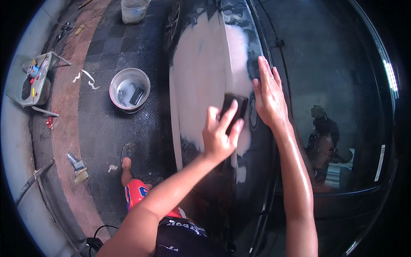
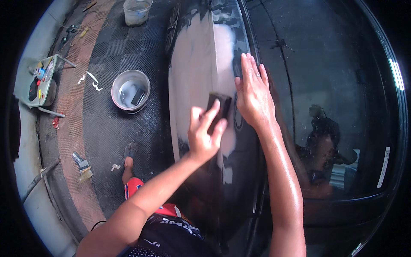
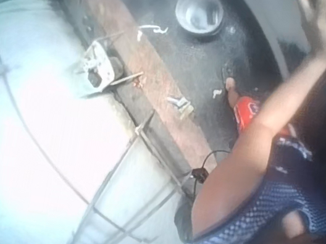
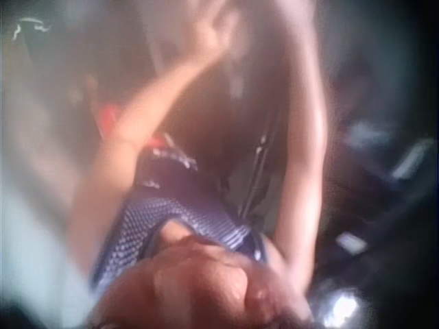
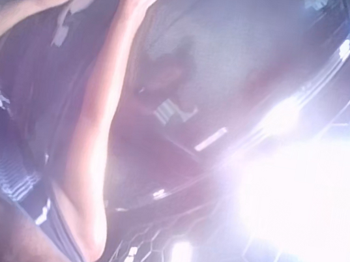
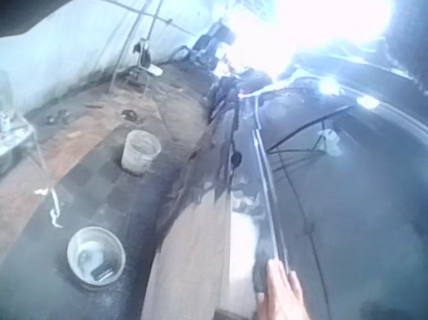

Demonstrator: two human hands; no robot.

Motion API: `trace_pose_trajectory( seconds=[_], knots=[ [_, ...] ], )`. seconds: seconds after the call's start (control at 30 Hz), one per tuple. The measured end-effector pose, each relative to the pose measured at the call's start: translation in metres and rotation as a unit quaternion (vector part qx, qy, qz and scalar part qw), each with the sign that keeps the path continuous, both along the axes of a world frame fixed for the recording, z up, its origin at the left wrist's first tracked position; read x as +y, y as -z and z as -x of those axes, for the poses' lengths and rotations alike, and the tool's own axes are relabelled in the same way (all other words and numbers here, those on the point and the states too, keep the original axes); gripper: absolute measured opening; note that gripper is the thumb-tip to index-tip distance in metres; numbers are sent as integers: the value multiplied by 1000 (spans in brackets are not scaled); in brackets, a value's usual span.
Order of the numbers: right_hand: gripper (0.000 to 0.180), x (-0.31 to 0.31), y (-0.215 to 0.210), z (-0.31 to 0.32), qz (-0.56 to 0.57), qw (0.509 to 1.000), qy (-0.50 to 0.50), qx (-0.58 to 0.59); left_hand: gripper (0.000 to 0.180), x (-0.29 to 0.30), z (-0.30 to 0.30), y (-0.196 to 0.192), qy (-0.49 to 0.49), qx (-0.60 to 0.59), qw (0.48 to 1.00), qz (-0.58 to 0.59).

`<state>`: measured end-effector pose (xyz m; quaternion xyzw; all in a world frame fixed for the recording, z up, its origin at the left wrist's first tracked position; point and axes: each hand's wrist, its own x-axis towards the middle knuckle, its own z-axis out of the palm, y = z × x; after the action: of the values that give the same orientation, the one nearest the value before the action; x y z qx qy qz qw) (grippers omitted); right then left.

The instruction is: The person sands a section of a car door using a sanding block and a cloth. They repeatedly dip the sanding block into a bucket of water and wipe the surface while working on the panel.

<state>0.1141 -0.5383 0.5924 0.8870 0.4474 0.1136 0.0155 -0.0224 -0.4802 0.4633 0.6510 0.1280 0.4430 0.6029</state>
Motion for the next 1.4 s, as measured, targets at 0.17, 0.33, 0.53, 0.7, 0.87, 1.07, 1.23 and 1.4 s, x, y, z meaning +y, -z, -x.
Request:
trace_pose_trajectory(
  seconds=[0.17,0.33,0.53,0.7,0.87,1.07,1.23,1.4],
  knots=[
    [57,14,-6,3,18,1000,7,9,42,129,-178,-11,-91,137,983,79],
    [60,-1,-2,1,30,999,8,17,45,61,-116,1,-45,42,994,88],
    [62,6,-10,7,42,998,30,36,44,89,-149,4,-58,20,997,42],
    [61,20,-12,7,53,998,16,28,45,163,-231,3,-133,93,985,63],
    [63,3,-13,8,54,997,33,48,43,57,-87,8,12,-19,1000,18],
    [66,22,-17,6,68,996,26,52,45,193,-263,-20,-105,147,980,82],
    [67,6,-13,5,72,995,43,58,42,66,-110,-4,-12,-3,999,47],
    [66,3,-12,7,80,995,48,43,38,88,-157,-9,-51,51,994,86]
  ],
)
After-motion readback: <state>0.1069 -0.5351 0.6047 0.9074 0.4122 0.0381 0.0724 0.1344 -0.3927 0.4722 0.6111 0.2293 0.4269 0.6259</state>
